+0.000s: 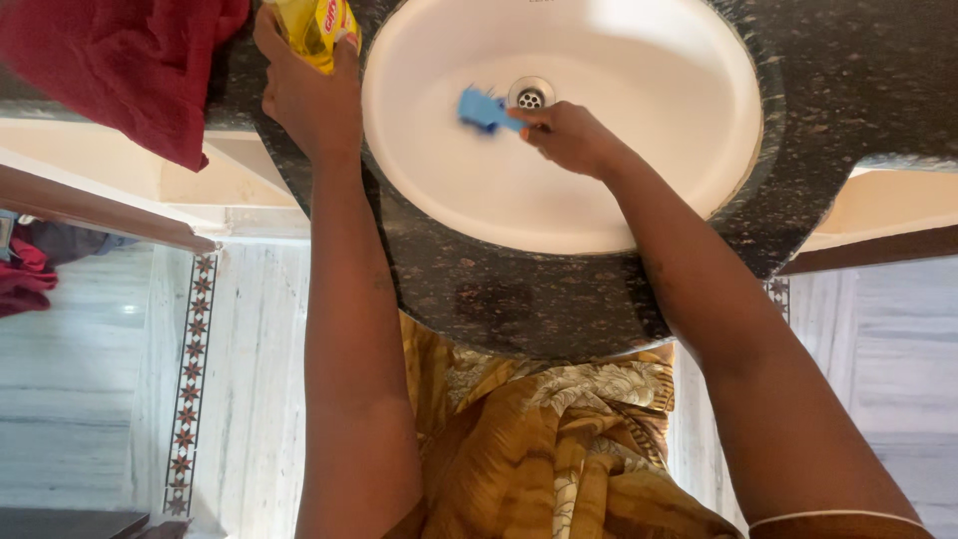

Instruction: The person scrubs the inside of a white bathroom sink using a blue scrub brush held in the right hand. A bottle of yellow dish soap is held in the left hand and placed on the countertop. The person scrubs the sink basin in circular motions around the drain.

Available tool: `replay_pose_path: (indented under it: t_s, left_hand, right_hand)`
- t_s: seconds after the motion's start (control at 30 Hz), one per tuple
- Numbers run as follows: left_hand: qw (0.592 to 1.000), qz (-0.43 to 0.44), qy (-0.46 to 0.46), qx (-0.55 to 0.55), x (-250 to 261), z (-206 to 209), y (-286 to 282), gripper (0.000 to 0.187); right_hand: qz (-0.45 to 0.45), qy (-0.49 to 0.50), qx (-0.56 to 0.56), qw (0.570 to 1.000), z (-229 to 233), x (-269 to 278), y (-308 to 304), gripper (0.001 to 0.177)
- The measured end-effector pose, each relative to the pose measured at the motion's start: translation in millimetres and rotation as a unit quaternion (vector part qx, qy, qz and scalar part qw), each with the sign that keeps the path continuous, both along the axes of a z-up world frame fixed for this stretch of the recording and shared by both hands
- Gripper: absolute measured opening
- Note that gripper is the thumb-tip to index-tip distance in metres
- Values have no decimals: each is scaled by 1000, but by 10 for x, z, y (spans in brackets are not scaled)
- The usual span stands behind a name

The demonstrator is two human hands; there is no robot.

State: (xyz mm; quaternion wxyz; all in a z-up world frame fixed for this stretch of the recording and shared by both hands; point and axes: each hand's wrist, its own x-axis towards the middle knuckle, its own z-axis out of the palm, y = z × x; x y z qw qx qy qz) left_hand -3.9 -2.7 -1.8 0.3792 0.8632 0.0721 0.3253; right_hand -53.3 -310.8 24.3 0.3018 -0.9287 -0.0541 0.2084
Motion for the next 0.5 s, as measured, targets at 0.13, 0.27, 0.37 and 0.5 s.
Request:
replay_pose_path:
  t_s: [0.13, 0.27, 0.37, 0.5]
  left_hand:
    - [1000, 13, -2, 12, 27, 0, 3, 80]
    - [1000, 12, 3, 8, 27, -21, 12, 79]
    - [1000, 18, 8, 9, 38, -32, -4, 77]
    - [999, 17, 10, 27, 51, -39, 16, 75]
  right_hand:
    - [-44, -304, -240, 921, -271, 269, -455, 32]
    - [-151, -281, -305, 897, -166, 239, -969, 21]
    - [-191, -162, -321, 913, -158, 265, -1054, 31]
    - [-93, -151, -189, 966, -299, 309, -493, 31]
